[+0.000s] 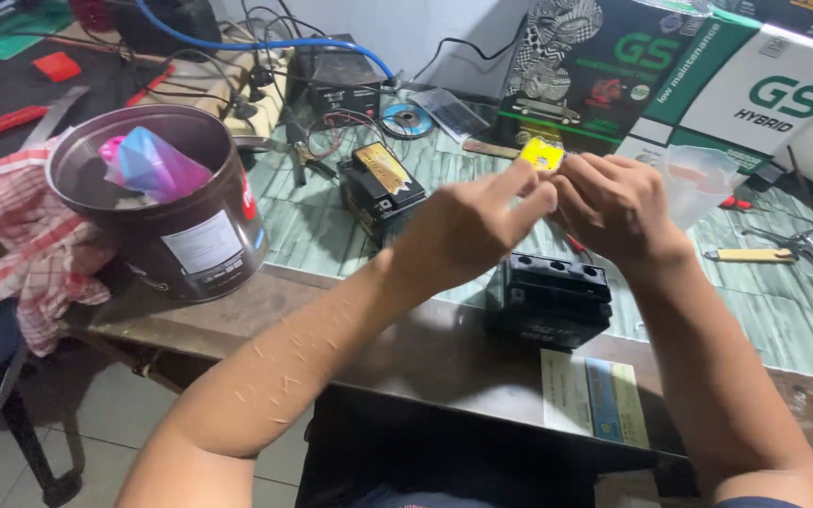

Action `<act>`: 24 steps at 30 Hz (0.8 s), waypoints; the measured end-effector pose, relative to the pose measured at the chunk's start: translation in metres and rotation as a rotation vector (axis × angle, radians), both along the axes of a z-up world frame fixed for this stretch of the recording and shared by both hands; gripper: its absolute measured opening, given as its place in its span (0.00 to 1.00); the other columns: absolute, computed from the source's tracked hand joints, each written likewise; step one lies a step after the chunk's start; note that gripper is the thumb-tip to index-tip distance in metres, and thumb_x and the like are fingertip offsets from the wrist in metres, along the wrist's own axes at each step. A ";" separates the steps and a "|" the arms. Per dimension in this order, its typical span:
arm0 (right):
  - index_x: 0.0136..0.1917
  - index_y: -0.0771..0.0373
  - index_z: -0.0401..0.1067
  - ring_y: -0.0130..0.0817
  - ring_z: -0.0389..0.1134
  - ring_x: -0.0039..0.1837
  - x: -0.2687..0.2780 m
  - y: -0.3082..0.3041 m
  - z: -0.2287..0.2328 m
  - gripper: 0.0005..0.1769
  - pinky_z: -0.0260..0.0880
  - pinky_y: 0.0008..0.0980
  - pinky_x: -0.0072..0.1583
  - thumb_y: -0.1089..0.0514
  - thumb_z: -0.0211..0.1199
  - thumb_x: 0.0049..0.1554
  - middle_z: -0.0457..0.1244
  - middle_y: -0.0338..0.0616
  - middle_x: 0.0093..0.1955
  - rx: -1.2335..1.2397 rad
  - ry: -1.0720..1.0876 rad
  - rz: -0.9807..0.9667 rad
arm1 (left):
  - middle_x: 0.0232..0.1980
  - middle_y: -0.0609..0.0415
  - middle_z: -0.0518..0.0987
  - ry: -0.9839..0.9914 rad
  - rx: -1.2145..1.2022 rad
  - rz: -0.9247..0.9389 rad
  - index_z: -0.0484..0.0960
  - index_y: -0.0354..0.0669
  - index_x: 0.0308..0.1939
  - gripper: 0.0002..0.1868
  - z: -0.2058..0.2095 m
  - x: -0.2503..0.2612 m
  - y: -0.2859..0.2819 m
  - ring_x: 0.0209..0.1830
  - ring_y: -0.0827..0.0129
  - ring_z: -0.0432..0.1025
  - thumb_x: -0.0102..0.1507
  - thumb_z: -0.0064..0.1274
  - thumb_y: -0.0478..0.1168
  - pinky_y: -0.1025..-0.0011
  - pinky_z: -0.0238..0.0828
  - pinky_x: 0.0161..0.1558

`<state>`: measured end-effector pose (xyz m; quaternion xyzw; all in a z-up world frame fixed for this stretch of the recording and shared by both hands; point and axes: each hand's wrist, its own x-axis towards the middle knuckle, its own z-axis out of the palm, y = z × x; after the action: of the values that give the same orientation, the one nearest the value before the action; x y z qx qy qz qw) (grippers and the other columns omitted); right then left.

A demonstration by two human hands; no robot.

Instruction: Using a syringe to fill the individual cells of a lead-acid battery with electrolyte liquid.

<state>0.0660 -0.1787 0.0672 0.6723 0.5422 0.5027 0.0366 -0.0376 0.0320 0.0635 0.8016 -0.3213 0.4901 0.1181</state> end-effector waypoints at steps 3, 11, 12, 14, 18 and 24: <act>0.38 0.56 0.70 0.38 0.61 0.33 -0.002 0.007 -0.005 0.09 0.64 0.31 0.37 0.60 0.63 0.61 0.58 0.36 0.36 0.019 0.067 0.106 | 0.40 0.48 0.74 -0.147 0.104 0.056 0.78 0.42 0.45 0.10 -0.004 0.000 0.004 0.22 0.69 0.75 0.63 0.62 0.33 0.74 0.76 0.26; 0.51 0.64 0.69 0.55 0.69 0.38 0.035 0.005 -0.016 0.20 0.66 0.48 0.39 0.47 0.67 0.57 0.67 0.52 0.38 -0.038 0.697 -0.398 | 0.38 0.49 0.76 -0.226 -0.194 0.068 0.75 0.37 0.41 0.07 0.052 -0.023 0.115 0.30 0.62 0.71 0.67 0.57 0.25 0.67 0.73 0.33; 0.52 0.60 0.67 0.58 0.69 0.43 0.043 0.005 -0.019 0.25 0.67 0.53 0.42 0.35 0.59 0.62 0.69 0.56 0.43 -0.276 0.909 -0.820 | 0.37 0.47 0.77 -0.228 -0.295 0.065 0.75 0.36 0.39 0.09 0.061 -0.029 0.137 0.35 0.60 0.71 0.68 0.56 0.21 0.65 0.73 0.39; 0.46 0.58 0.71 0.51 0.69 0.43 0.047 0.004 -0.037 0.27 0.68 0.48 0.43 0.31 0.60 0.60 0.69 0.50 0.42 -0.380 0.972 -0.848 | 0.37 0.52 0.81 -0.184 -0.268 0.354 0.82 0.40 0.41 0.07 0.058 -0.025 0.225 0.33 0.64 0.73 0.69 0.63 0.27 0.65 0.71 0.36; 0.44 0.65 0.67 0.50 0.66 0.48 0.062 -0.002 -0.063 0.36 0.68 0.48 0.46 0.28 0.67 0.54 0.66 0.53 0.46 -0.381 0.963 -0.778 | 0.41 0.59 0.83 0.557 -0.866 0.366 0.86 0.49 0.57 0.12 0.008 0.042 0.469 0.36 0.82 0.80 0.82 0.57 0.51 0.87 0.84 0.44; 0.29 0.59 0.62 0.43 0.61 0.33 0.050 0.010 -0.060 0.29 0.57 0.40 0.38 0.38 0.54 0.64 0.64 0.44 0.30 -0.492 1.062 -0.809 | 0.44 0.50 0.81 0.555 -0.831 0.455 0.77 0.40 0.50 0.05 -0.047 0.039 0.597 0.42 0.77 0.81 0.81 0.56 0.35 0.84 0.82 0.38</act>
<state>0.1158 -0.1688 0.0070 0.9472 0.2926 -0.0828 0.1019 0.0013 0.6294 0.0166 0.8359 0.1242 0.3592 0.3960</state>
